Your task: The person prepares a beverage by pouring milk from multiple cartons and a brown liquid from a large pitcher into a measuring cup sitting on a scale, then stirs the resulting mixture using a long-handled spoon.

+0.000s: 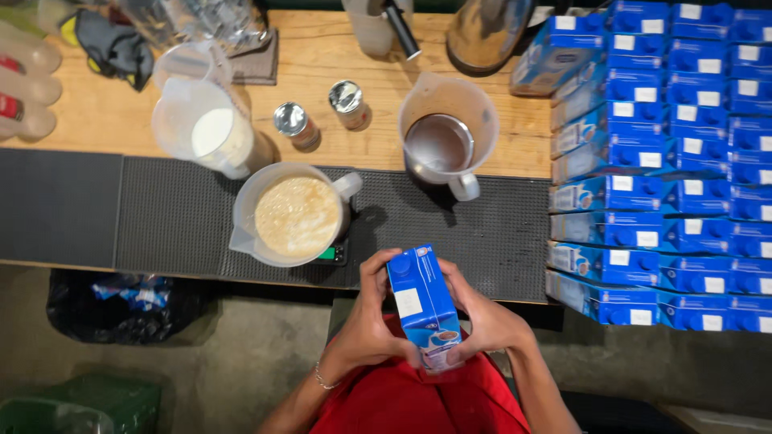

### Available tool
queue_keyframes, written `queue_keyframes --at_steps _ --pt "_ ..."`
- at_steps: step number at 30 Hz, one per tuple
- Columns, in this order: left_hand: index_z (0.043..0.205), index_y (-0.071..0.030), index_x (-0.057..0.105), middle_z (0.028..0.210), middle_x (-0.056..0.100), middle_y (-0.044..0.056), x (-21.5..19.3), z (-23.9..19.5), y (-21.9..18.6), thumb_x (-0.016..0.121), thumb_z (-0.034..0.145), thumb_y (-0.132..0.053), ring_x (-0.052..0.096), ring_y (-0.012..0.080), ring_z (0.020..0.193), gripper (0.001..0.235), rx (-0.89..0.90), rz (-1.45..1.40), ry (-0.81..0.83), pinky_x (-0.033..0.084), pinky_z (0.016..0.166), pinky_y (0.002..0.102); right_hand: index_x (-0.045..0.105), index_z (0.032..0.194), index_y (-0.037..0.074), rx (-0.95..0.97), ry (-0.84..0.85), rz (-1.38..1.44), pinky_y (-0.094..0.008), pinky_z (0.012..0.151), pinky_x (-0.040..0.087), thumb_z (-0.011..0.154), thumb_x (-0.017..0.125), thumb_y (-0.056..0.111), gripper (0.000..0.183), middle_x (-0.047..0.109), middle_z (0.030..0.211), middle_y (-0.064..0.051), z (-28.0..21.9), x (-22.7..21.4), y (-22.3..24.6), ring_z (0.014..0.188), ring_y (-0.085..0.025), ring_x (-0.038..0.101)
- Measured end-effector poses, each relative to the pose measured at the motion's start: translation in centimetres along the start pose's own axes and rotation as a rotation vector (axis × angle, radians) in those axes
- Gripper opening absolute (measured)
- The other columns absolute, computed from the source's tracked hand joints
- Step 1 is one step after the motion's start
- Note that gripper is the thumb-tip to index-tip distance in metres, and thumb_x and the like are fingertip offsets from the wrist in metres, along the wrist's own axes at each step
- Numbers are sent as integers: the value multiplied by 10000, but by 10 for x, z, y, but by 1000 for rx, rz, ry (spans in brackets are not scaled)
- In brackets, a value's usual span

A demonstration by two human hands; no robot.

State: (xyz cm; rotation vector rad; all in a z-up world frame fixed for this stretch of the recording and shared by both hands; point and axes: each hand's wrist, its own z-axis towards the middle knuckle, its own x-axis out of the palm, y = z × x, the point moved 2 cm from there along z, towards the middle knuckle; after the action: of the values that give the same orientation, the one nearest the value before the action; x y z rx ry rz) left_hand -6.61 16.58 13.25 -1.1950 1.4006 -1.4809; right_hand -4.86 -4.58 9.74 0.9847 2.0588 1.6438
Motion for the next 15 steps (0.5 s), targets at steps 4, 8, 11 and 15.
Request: queue_keyframes --at_steps 4,8,11,15 --pt "1094 -86 506 1025 584 106 -59 -17 -26 430 925 -845 624 288 935 782 316 369 -50 508 829 397 187 1615 -8 -199 331 216 -438 1208 302 756 802 789 1323 323 1644 -188 30 26 22 1499 -249 347" --pt "829 -147 650 720 422 4 -93 -21 -74 503 1023 -588 533 241 605 503 780 989 15 464 558 358 282 1582 -87 -288 490 341 -448 1112 417 820 806 729 1234 479 1499 -186 53 53 33 1359 -236 468" --pt "797 -128 620 701 438 16 -116 -23 -93 571 1033 -440 500 224 592 395 1010 1119 -17 486 572 349 296 1590 -71 -372 340 13 -490 1077 437 812 801 710 1213 519 1448 -227 64 61 48 1302 -255 484" --pt "747 -106 523 679 382 39 -141 -25 -111 566 1034 -354 460 237 579 382 1124 1112 18 466 567 334 331 1584 -25 -343 207 -85 -546 1081 409 720 843 724 1252 572 1419 -229 67 90 47 1274 -305 555"
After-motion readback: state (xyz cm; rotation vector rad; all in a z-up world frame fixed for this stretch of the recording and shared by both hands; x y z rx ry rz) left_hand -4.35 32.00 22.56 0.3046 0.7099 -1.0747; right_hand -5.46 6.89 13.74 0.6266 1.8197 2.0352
